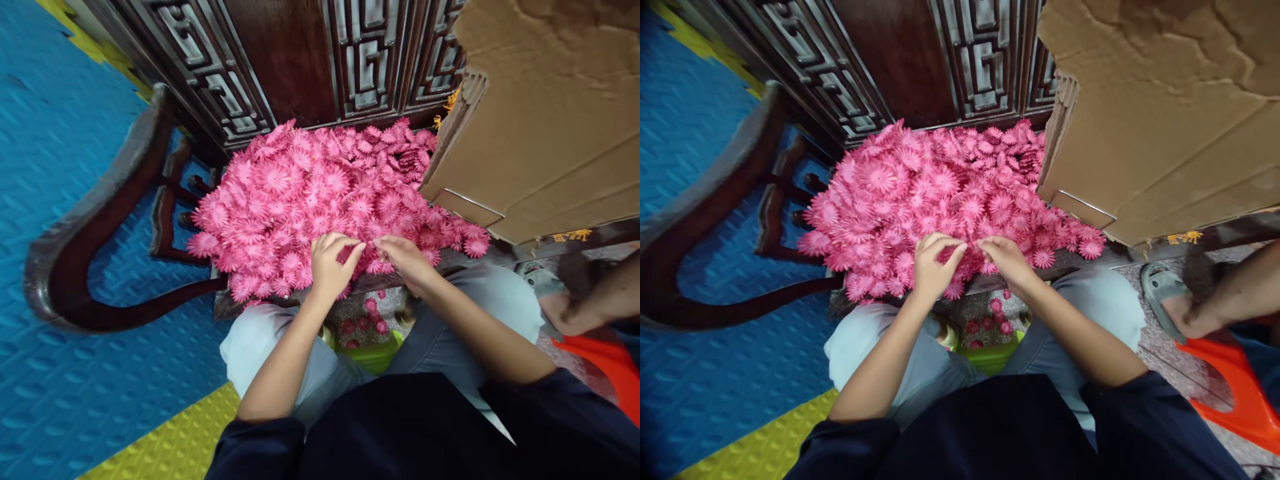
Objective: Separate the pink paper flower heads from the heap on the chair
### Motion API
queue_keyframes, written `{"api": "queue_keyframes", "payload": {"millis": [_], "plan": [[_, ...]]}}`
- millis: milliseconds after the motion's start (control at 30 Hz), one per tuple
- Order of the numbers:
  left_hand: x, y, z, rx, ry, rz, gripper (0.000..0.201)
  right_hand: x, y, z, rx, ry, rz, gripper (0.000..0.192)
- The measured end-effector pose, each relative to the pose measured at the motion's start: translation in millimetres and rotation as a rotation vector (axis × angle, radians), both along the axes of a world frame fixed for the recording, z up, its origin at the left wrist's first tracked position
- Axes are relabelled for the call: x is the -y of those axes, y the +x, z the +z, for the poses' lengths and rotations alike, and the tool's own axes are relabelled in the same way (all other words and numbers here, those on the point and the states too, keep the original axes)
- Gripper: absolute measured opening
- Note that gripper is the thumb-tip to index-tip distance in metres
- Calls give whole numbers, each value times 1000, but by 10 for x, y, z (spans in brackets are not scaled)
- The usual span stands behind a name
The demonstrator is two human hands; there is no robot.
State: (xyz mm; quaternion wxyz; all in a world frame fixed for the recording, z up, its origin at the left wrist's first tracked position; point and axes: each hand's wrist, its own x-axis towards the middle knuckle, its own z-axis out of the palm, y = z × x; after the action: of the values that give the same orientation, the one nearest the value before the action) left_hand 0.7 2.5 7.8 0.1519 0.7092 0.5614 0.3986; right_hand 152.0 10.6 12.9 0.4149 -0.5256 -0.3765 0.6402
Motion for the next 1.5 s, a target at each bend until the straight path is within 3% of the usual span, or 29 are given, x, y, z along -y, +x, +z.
{"api": "queue_keyframes", "payload": {"millis": [133, 333, 733, 967, 1233, 1367, 1433, 1500], "plan": [[-12, 26, -2, 260, -175, -79, 16, 36, -23, 19, 107, 106, 120, 15], [-50, 13, 2, 525, -375, -106, 14, 28, -12, 15, 86, 136, 137, 17], [-54, 2, 4, 422, -291, -105, 15, 43, -10, 4, 144, 204, 108, 21], [-58, -12, 6, 361, -353, -160, 16, 27, -4, -19, 137, 135, 46, 34], [-75, -46, -1, 498, -487, -197, 20, 32, 13, -26, 140, 99, 32, 41], [-122, -142, -29, 608, -471, -104, 24, -86, 148, -78, 45, 76, -128, 40], [-152, -204, -29, 625, -373, 13, 21, -158, 229, -89, -22, 63, -229, 37], [-172, -254, -19, 520, -213, 166, 17, -202, 275, -86, -61, 54, -295, 35]]}}
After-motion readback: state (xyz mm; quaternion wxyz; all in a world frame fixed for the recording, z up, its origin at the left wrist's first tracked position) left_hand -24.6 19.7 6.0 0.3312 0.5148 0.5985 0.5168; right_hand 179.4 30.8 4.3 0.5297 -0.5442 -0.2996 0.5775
